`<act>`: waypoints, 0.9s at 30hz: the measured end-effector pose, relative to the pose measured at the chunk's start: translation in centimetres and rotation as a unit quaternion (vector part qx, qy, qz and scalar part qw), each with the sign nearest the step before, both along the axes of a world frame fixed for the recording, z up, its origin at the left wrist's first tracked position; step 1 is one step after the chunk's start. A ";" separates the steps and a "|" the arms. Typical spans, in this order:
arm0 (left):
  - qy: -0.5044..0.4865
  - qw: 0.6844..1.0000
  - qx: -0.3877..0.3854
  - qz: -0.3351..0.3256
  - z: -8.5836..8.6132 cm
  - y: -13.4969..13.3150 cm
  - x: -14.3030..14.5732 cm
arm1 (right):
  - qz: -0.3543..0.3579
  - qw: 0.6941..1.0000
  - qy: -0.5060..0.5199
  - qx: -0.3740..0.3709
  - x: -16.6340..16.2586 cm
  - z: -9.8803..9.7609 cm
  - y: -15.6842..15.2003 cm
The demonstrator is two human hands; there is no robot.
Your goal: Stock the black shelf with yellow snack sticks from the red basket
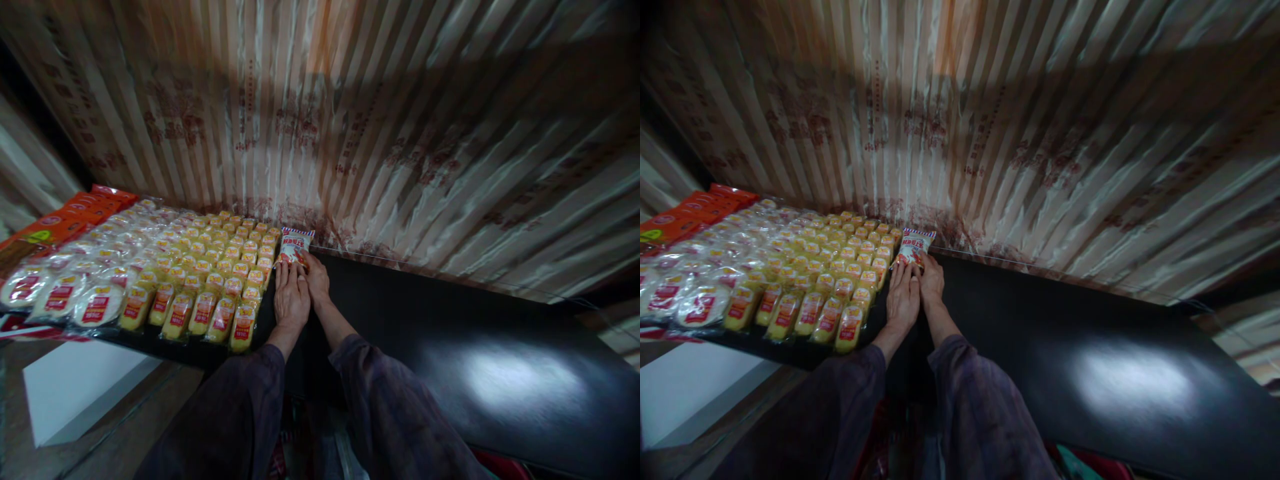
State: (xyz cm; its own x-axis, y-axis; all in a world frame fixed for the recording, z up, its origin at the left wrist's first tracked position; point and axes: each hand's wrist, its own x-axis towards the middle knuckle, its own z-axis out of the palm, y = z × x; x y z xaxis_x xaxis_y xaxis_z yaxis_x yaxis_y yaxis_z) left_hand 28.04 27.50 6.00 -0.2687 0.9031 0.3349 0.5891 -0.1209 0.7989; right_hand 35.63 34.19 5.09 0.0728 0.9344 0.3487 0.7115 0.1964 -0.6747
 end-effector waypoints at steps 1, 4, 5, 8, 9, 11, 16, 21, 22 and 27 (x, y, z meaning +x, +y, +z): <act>-0.002 1.000 0.000 -0.002 0.0 0.0 0.0 | -0.001 1.000 0.002 0.001 -0.1 0.0 0.1; -0.001 1.000 -0.005 -0.008 0.0 0.0 0.0 | -0.009 1.000 0.002 -0.006 -0.3 0.1 0.1; 0.001 1.000 -0.006 -0.010 0.0 0.0 -0.1 | -0.013 1.000 0.001 -0.009 -0.4 0.2 0.1; 0.008 1.000 -0.001 -0.015 -0.1 0.0 -0.1 | -0.022 1.000 0.008 -0.009 -0.5 0.2 -0.1; 0.008 1.000 0.003 -0.016 -0.1 0.0 -0.1 | -0.023 1.000 0.013 -0.008 -0.6 0.1 -0.1; 0.004 1.000 0.009 -0.014 -0.2 0.0 0.0 | -0.024 1.000 0.020 -0.006 -0.6 0.1 -0.1; 0.002 1.000 0.008 -0.014 -0.4 0.0 0.0 | -0.024 1.000 0.018 -0.003 -0.7 0.1 0.4; 0.019 0.999 0.012 -0.033 -0.3 0.1 -0.1 | -0.020 1.000 0.011 -0.010 -0.8 0.2 0.5; 0.020 0.999 0.012 -0.034 -0.2 0.1 0.0 | -0.018 1.000 0.007 -0.013 -0.8 0.3 0.5; 0.023 0.999 0.008 -0.035 -0.2 0.1 -0.1 | -0.018 1.000 -0.006 -0.021 -1.0 0.7 0.4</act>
